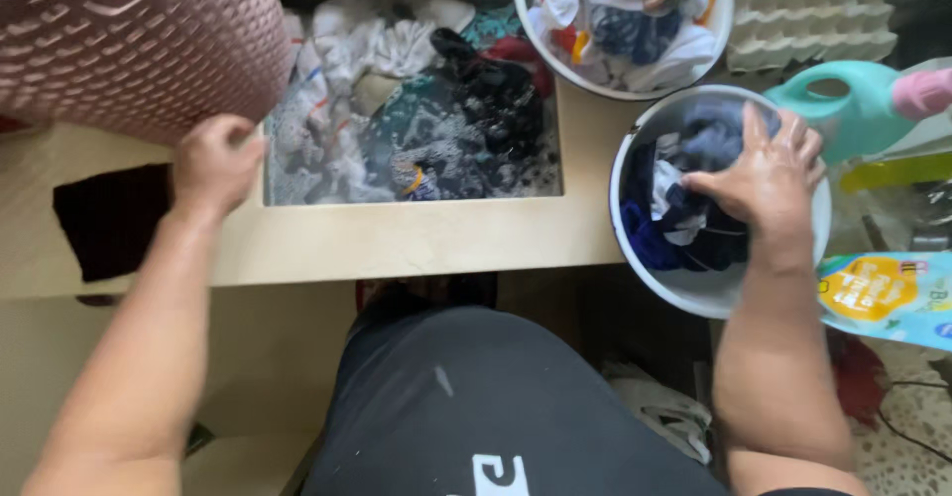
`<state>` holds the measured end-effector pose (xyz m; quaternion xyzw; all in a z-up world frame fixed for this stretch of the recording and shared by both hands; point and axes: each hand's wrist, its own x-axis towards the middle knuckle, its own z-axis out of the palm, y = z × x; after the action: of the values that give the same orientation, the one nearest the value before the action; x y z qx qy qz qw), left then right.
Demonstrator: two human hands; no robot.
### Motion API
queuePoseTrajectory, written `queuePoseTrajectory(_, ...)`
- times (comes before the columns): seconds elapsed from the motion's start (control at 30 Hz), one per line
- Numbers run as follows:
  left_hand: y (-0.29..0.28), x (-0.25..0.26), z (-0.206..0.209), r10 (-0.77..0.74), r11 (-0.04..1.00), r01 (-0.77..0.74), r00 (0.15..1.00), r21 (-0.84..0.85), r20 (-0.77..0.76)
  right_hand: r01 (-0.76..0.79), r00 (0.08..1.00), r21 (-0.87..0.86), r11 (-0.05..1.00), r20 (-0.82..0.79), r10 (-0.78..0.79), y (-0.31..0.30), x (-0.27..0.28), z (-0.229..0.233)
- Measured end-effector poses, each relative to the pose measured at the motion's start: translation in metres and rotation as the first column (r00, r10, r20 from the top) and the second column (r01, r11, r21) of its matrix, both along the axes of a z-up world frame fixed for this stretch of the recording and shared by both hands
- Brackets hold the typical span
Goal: The person hand-washes various small clothing items in a sink filled with soapy water. They scrub and rinse items one by one, including socks and underwear, and place the cleaned items into a white bowl on the counter.
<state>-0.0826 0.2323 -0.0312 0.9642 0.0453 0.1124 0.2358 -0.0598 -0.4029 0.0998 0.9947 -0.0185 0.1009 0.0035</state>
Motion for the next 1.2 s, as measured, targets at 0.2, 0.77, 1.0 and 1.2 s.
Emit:
queuePoseTrajectory(0.2,0.109,-0.093,-0.057,0.218,0.915,-0.138,0.96,0.38,-0.177,-0.178,0.981,0.071,0.981,0.095,0.171,0.057,-0.027,-0.007)
queuePoseTrajectory(0.77,-0.132,-0.111,-0.136,-0.126,0.975,0.162,0.966,-0.154,0.224,-0.236,0.962,0.345,0.908,-0.049,0.268,0.18,-0.142,-0.006)
queuePoseTrajectory(1.0,-0.301,-0.069,-0.119,-0.716,0.698,0.687,0.674,0.201,0.183,-0.251,0.965,0.386,0.888,0.029,0.26,0.162,-0.139,-0.047)
queuePoseTrajectory(1.2,-0.312,-0.06,-0.101,-0.821,0.561,0.776,0.564,0.288,0.081,-0.216,0.966,0.449,0.867,-0.034,0.258,0.179,-0.122,-0.064)
